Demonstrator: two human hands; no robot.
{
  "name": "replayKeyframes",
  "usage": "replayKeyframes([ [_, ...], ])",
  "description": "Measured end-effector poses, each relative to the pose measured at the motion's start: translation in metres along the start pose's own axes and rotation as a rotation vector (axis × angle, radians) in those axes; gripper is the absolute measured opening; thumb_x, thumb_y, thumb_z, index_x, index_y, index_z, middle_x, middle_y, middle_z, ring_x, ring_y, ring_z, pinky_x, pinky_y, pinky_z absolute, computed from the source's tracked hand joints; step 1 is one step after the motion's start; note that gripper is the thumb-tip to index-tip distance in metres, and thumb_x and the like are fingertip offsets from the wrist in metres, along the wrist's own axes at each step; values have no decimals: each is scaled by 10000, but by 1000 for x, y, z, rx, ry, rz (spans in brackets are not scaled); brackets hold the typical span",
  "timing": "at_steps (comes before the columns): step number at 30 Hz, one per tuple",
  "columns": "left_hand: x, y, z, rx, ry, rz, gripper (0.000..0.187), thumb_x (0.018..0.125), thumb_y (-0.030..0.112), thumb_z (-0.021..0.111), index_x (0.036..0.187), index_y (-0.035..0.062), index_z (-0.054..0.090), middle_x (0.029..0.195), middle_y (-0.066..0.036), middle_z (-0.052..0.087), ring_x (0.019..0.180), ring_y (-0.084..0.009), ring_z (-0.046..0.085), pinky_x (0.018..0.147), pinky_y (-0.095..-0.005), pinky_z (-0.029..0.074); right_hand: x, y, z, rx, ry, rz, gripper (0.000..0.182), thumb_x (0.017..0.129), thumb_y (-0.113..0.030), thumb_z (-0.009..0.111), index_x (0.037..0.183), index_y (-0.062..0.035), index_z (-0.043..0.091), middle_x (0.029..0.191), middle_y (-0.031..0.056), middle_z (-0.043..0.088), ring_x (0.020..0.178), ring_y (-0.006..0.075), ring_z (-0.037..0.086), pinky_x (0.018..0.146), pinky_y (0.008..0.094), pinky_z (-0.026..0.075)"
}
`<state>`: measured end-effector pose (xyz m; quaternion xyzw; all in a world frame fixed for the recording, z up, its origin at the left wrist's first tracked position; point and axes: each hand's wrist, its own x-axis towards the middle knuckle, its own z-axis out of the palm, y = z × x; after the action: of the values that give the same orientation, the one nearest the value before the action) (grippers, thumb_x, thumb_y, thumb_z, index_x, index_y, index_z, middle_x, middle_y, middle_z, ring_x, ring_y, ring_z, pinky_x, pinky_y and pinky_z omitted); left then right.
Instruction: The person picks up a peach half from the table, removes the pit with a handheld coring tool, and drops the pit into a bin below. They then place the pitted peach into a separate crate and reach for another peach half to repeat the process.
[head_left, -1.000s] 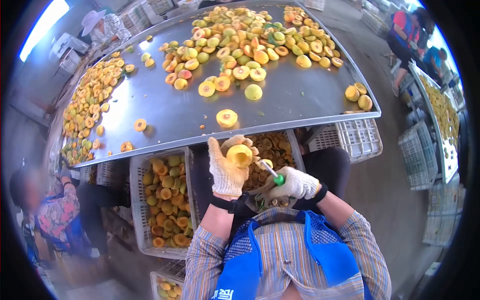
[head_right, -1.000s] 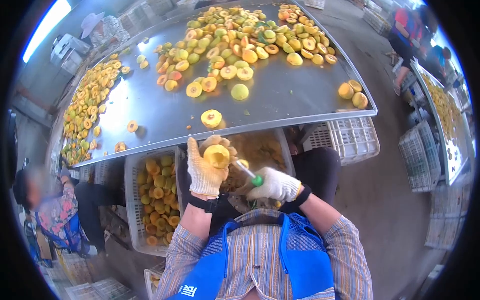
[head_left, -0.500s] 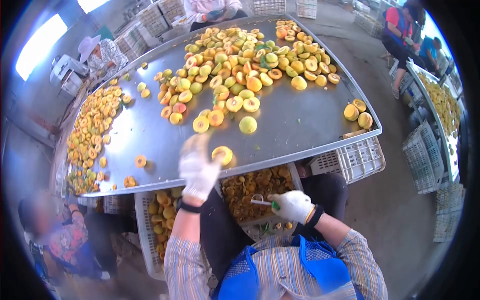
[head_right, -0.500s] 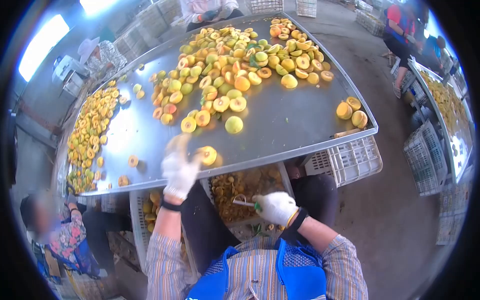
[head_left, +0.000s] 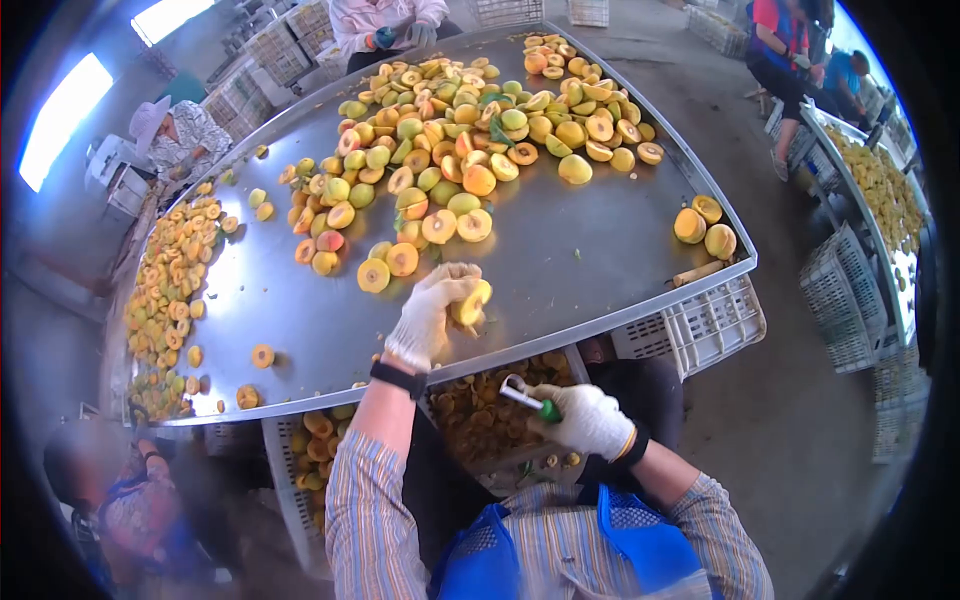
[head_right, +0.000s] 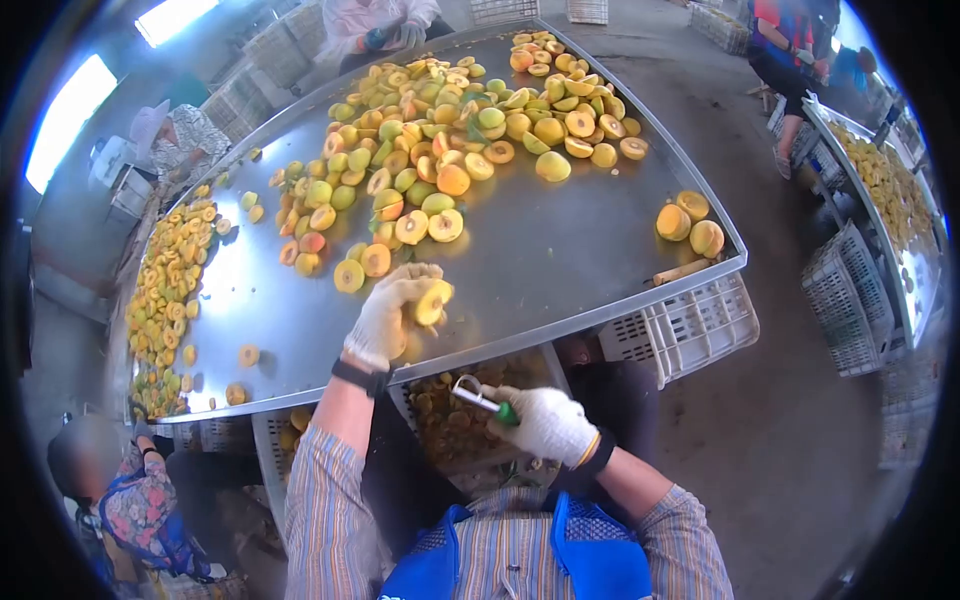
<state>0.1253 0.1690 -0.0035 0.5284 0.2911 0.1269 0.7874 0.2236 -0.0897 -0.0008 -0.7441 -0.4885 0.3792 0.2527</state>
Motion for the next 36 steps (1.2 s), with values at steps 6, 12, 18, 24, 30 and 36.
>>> replayKeyframes([
  [6, -101, -31, 30, -437, -24, 20, 568, 1017, 510, 483, 1182, -15, 623, 947, -225, 704, 633, -271, 678, 444, -279, 497, -14, -5, 14, -64, 252, -223, 368, 867, -239, 694, 1231, -188, 679, 810, 130, 711, 744, 331, 707, 669, 415, 569],
  [12, -145, -57, 54, -383, 32, -11, 659, 1015, 599, 426, 1172, -8, 631, 853, -165, 700, 584, -221, 659, 429, -265, 463, -32, -12, 28, -292, 243, -342, 391, 873, -195, 663, 1262, -167, 640, 697, 108, 671, 613, 309, 673, 571, 419, 541],
  [18, -160, -65, 60, -400, 30, -18, 724, 998, 666, 389, 1169, 8, 639, 849, -130, 699, 562, -195, 630, 414, -256, 419, -42, -19, 28, -385, 288, -356, 396, 814, -191, 733, 1204, -164, 668, 671, 82, 660, 611, 290, 680, 565, 398, 548],
  [24, -166, -70, 66, -554, 65, 169, 663, 979, 640, 430, 1249, 59, 600, 984, -152, 693, 676, -224, 652, 475, -280, 473, -49, -24, 29, -77, 400, -126, 296, 844, -296, 769, 1085, -130, 727, 710, 101, 684, 674, 293, 713, 635, 349, 575],
  [30, -160, -88, 62, -832, -23, 276, 434, 1002, 344, 587, 1281, 12, 589, 1244, -246, 629, 1107, -375, 638, 879, -481, 577, -54, -28, 33, -168, 271, -174, 339, 871, -257, 714, 1192, -157, 672, 784, 103, 717, 710, 313, 714, 649, 408, 572],
  [36, -163, -92, 77, -798, 114, 249, 369, 1028, 347, 559, 1211, 33, 623, 1111, -174, 660, 1055, -358, 654, 906, -480, 556, -52, -26, 41, -234, 231, -200, 412, 843, -215, 716, 1230, -90, 649, 784, 132, 715, 700, 310, 717, 634, 404, 576],
])
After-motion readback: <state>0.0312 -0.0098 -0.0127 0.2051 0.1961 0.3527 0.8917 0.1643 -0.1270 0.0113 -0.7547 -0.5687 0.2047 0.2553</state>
